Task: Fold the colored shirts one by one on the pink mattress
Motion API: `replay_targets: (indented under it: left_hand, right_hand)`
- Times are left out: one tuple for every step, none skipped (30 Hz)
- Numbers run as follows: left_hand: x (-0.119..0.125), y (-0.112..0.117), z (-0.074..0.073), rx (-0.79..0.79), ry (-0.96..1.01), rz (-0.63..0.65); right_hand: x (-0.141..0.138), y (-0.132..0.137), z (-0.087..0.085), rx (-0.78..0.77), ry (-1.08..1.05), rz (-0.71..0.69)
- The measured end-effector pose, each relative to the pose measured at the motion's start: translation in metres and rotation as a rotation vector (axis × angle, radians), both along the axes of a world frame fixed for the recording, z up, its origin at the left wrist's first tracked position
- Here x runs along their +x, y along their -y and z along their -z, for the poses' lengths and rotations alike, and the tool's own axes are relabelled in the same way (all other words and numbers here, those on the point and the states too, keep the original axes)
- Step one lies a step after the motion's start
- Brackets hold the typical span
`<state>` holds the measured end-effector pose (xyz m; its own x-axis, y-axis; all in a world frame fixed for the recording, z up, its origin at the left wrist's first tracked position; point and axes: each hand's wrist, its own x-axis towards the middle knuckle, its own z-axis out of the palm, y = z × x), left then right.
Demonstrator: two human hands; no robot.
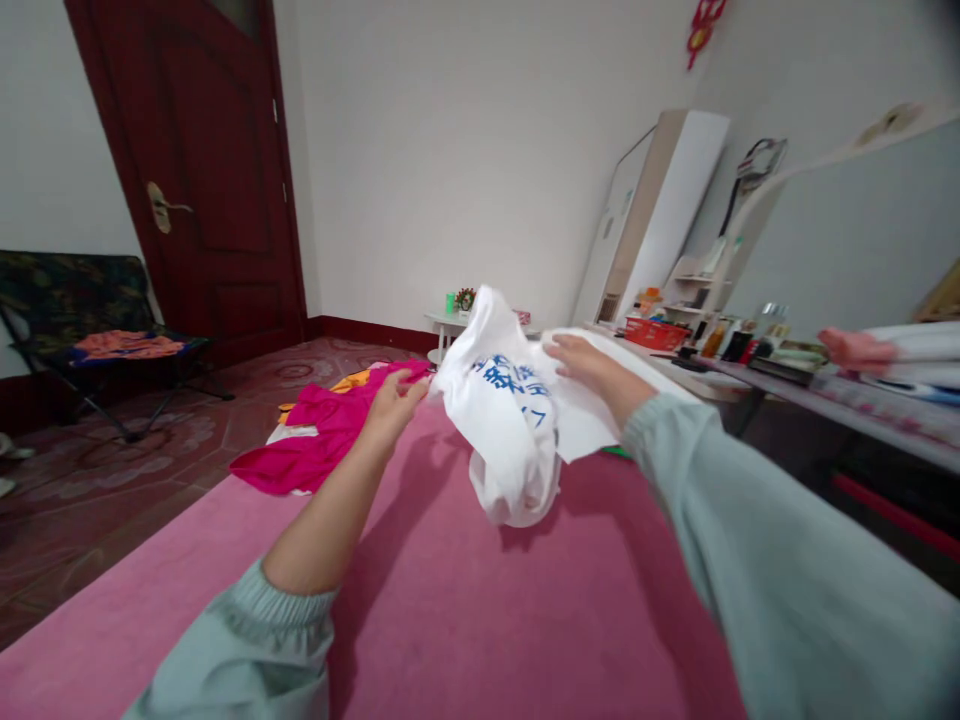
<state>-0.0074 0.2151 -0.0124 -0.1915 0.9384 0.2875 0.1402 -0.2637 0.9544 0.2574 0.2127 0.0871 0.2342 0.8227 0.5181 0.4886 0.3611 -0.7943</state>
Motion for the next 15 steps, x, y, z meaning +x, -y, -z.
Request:
replay_targets:
  left_hand:
    - [0.000,-0.010,0.016,-0.066,-0.098,0.019]
    - [0.002,-0.017,0.030,-0.096,-0.133,0.040]
    - [0.004,-0.019,0.041,-0.113,-0.171,0.078]
    - [0.008,-0.020,0.050,-0.117,-0.191,0.119]
    - [0.012,-0.017,0.055,-0.124,-0.202,0.161]
    - [0.016,-0.014,0.057,-0.137,-0.214,0.201]
    - [0.020,-0.009,0.057,-0.159,-0.232,0.247]
    - [0.024,-0.003,0.056,-0.198,-0.264,0.309]
    - [0.027,0.002,0.054,-0.249,-0.314,0.390]
    - [0.030,0.008,0.051,-0.305,-0.381,0.483]
    - [0.032,0.014,0.049,-0.359,-0.462,0.581]
    - [0.034,0.019,0.048,-0.401,-0.548,0.668]
    - [0.036,0.023,0.047,-0.424,-0.624,0.729]
    - [0.038,0.026,0.048,-0.419,-0.680,0.754]
    - [0.041,0.027,0.050,-0.388,-0.722,0.743]
  right_hand:
    - [0.002,0.001,0.023,-0.013,0.015,0.018]
    - [0.003,0.006,0.047,-0.016,0.028,0.026]
    - [0.002,0.015,0.072,-0.012,0.038,0.036]
    - [0.001,0.025,0.096,-0.007,0.047,0.044]
    - [-0.001,0.036,0.118,0.007,0.054,0.066]
    - [-0.002,0.047,0.136,0.031,0.066,0.116]
    - [-0.002,0.057,0.151,0.024,0.080,0.164]
    - [-0.001,0.066,0.162,0.000,0.103,0.223]
    - [0.000,0.073,0.169,-0.046,0.143,0.281]
    - [0.003,0.079,0.172,-0.116,0.201,0.319]
    - [0.005,0.083,0.173,-0.198,0.273,0.329]
    - [0.007,0.086,0.171,-0.283,0.350,0.305]
    - [0.009,0.088,0.169,-0.361,0.415,0.248]
    - [0.009,0.088,0.167,-0.426,0.458,0.174]
    - [0.009,0.088,0.165,-0.471,0.478,0.101]
